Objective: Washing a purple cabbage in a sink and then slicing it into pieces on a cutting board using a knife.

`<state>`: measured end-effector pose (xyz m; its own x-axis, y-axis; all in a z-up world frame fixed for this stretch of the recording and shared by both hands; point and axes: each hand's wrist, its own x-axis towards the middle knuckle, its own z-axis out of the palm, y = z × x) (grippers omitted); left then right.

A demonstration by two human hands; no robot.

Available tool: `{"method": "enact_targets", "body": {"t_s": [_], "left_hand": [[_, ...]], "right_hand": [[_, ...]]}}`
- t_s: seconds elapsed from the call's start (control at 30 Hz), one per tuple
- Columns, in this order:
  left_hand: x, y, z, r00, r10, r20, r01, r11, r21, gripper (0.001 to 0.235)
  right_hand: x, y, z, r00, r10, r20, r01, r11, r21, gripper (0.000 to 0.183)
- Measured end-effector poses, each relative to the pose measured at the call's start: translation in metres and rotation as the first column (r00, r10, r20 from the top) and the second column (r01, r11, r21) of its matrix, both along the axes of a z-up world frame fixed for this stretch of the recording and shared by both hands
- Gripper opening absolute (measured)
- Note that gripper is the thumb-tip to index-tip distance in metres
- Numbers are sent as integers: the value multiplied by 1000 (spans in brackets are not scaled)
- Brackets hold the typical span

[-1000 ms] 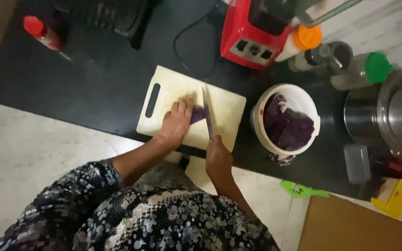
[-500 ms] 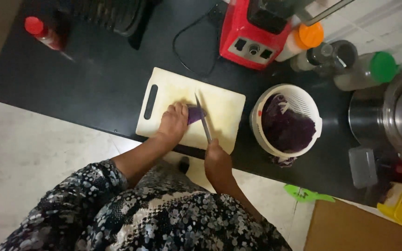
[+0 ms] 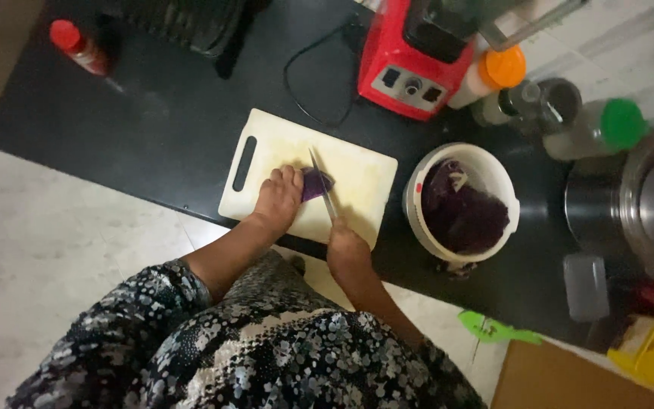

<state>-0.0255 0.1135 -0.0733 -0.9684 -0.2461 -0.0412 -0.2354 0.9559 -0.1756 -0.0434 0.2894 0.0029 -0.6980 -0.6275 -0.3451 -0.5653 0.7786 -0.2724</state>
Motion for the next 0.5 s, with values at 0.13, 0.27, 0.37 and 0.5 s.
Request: {"method": "enact_targets", "body": {"t_s": [0.13,0.27,0.37,0.5], "left_hand": [[0,1,19,1000,0,7,-1,999,45,34],[-2,-2,8,1000,-1,30,0,1000,22,47],[0,0,16,999,16,48,-19,998,61,42],[2,5,22,997,32,64,-36,998,58,38]], "right_hand": [[-11,8,-74,994,-50,96,53,998,-21,52],[-27,-11,-94,996,-38,78,39,999,0,53],[-18,21,-124,996,10,85,-13,999,31,57],[4,42,-98,957,269,-109,-243,948,205,76]]}}
